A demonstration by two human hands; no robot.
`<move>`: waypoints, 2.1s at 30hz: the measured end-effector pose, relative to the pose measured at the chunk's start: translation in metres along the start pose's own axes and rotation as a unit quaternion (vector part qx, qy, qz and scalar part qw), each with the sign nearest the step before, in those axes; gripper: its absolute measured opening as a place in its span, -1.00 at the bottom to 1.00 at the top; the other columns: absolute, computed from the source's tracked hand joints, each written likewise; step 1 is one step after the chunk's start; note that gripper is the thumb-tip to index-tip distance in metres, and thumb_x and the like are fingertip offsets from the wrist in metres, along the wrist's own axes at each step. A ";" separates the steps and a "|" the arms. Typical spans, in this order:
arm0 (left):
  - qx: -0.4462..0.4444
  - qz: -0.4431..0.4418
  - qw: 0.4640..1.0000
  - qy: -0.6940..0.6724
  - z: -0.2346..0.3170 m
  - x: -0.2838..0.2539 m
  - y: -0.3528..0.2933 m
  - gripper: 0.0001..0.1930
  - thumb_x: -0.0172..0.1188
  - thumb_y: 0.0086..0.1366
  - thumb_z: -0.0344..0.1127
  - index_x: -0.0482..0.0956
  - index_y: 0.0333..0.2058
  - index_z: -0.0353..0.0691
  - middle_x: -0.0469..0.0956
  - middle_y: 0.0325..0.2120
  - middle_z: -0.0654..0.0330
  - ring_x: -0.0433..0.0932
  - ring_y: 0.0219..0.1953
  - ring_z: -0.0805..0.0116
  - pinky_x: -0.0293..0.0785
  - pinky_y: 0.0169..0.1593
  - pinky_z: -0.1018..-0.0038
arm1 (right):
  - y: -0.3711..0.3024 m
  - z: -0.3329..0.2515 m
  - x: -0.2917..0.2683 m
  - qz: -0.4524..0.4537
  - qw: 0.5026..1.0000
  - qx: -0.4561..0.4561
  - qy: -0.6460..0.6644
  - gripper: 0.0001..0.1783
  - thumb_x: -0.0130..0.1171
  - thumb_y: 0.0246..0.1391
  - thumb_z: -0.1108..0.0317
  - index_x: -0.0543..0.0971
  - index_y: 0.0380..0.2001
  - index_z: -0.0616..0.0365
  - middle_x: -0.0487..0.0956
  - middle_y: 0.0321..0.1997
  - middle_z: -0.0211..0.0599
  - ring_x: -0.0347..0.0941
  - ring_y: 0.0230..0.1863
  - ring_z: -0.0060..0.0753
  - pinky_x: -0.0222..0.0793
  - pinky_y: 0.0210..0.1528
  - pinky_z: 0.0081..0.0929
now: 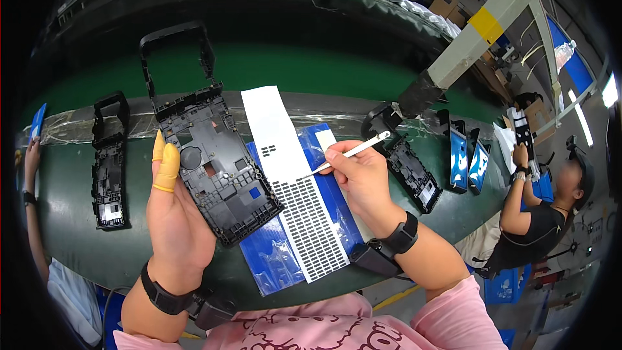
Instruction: Assembling plastic and electronic components of a handheld device on an industrial assembly line.
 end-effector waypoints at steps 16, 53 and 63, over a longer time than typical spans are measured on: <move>-0.035 0.010 0.999 0.040 -0.017 0.001 -0.007 -0.59 -0.18 0.22 -0.28 0.06 0.05 -0.13 0.27 -0.07 0.13 0.29 -0.04 0.25 0.27 -0.01 0.33 | -0.022 -0.041 0.022 -0.055 0.995 -0.008 0.083 -0.85 0.06 -0.10 0.55 0.41 -0.38 0.34 0.46 -0.57 -0.30 0.25 -0.67 -0.70 0.11 -0.64 -0.79; -0.084 -0.045 0.995 0.001 -0.026 0.011 -0.023 -0.55 -0.16 0.22 -0.29 -0.02 0.08 -0.12 0.23 -0.05 0.13 0.27 -0.02 0.30 0.22 0.02 0.35 | -0.049 -0.027 0.054 -0.100 0.988 -0.037 0.115 -0.80 0.07 -0.08 0.56 0.40 -0.32 0.37 0.49 -0.45 -0.24 0.44 -0.42 -0.52 0.38 -0.34 -0.63; -0.079 -0.030 0.996 0.017 -0.026 0.013 -0.023 -0.53 -0.15 0.22 -0.30 -0.03 0.09 -0.14 0.23 -0.05 0.14 0.27 -0.02 0.30 0.22 0.03 0.35 | -0.048 -0.028 0.056 -0.096 0.988 -0.041 0.111 -0.80 0.07 -0.09 0.56 0.40 -0.32 0.38 0.49 -0.46 -0.24 0.44 -0.44 -0.53 0.37 -0.35 -0.66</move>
Point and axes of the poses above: each hand's wrist, its own y-axis towards the middle knuckle, its own x-axis out of the palm, z = x × y, the point moved 2 cm from there along y, towards the middle knuckle
